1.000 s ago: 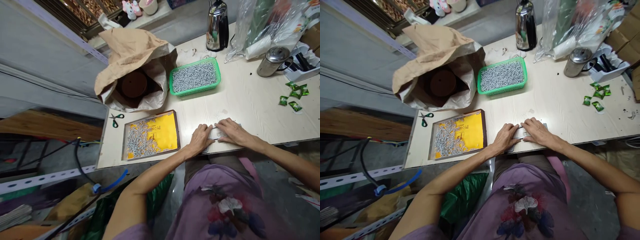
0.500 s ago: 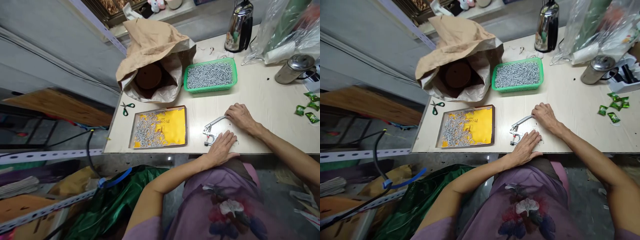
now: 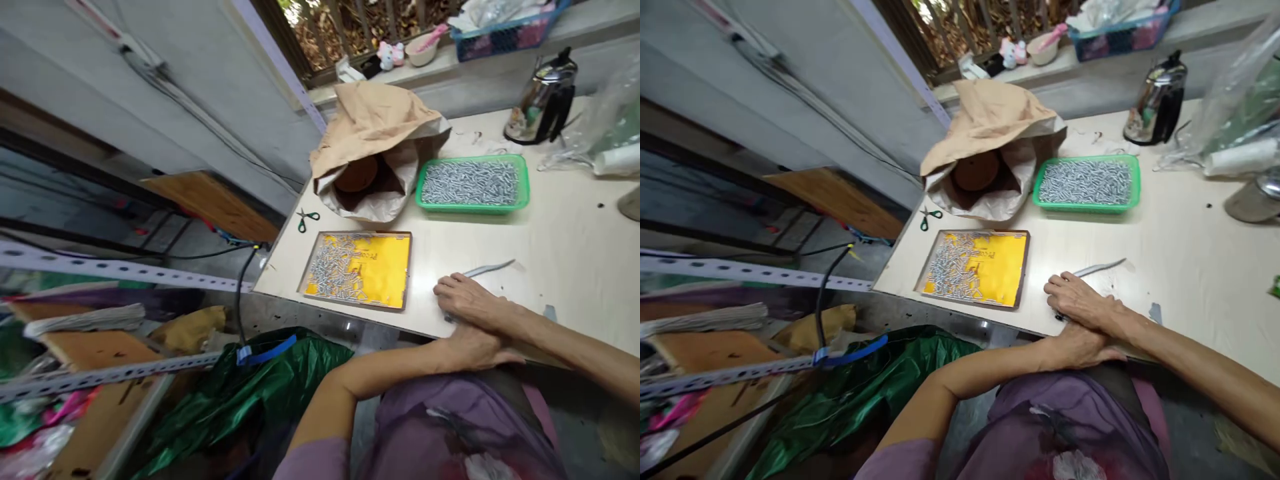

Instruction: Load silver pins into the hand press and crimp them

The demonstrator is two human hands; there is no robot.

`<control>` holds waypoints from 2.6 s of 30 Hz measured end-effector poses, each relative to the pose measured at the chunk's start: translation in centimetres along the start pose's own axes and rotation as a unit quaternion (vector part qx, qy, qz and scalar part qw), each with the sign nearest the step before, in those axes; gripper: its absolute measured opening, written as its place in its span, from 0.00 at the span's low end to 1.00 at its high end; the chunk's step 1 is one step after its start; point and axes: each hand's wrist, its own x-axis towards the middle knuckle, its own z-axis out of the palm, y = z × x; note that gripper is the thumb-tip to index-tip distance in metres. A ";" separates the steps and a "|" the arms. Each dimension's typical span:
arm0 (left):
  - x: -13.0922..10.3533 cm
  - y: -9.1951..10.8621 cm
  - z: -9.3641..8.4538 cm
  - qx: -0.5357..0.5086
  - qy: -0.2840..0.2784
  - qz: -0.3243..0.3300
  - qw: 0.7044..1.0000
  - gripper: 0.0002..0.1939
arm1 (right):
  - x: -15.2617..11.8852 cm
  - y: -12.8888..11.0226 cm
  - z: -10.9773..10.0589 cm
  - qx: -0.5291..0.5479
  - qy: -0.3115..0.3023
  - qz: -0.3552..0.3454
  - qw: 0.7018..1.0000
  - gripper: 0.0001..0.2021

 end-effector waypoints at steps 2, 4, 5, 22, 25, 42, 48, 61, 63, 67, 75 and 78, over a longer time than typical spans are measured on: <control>0.1 0.1 -0.6 0.036 0.000 0.025 0.999 0.32 | -0.1 0.9 -0.6 0.054 0.073 0.006 0.996 0.16; -0.3 0.0 -1.5 0.069 0.018 0.067 0.995 0.27 | 0.0 2.6 -2.0 0.113 0.169 0.048 0.978 0.13; -0.6 -0.2 -1.9 0.080 0.038 0.084 0.993 0.26 | 0.1 3.8 -2.9 0.135 0.218 0.083 0.963 0.10; -7.5 -20.8 -15.2 0.162 0.233 -0.471 0.835 0.09 | 0.3 11.7 -5.7 0.102 0.241 0.238 0.936 0.18; -7.2 -21.4 -15.2 0.183 0.175 -0.475 0.843 0.11 | -2.3 7.7 -4.6 0.150 0.203 0.218 0.943 0.16; -6.2 -9.7 -12.5 -0.336 0.108 -0.371 0.859 0.08 | -9.3 -2.5 -0.8 0.102 0.018 0.287 0.952 0.10; -3.5 -5.1 -7.6 -0.451 0.096 -0.444 0.768 0.11 | -9.0 -3.4 -0.7 0.069 0.000 0.316 0.946 0.12; -3.4 -4.8 -6.3 -0.372 0.065 -0.489 0.787 0.12 | -9.1 -4.0 0.3 0.057 0.032 0.331 0.941 0.12; -3.4 -4.9 -6.3 -0.359 0.051 -0.492 0.792 0.11 | -9.0 -4.1 0.4 0.051 0.031 0.334 0.941 0.13; -3.1 -5.1 -6.7 -0.333 0.017 -0.494 0.803 0.09 | -8.8 -4.1 0.5 0.039 0.018 0.337 0.941 0.13; -2.2 -4.8 -7.6 -0.350 -0.032 -0.514 0.782 0.06 | -9.1 -3.3 -0.4 0.083 -0.017 0.315 0.945 0.12; -2.1 -4.7 -7.6 -0.370 -0.036 -0.520 0.769 0.06 | -9.1 -3.2 -0.8 0.097 -0.035 0.301 0.948 0.11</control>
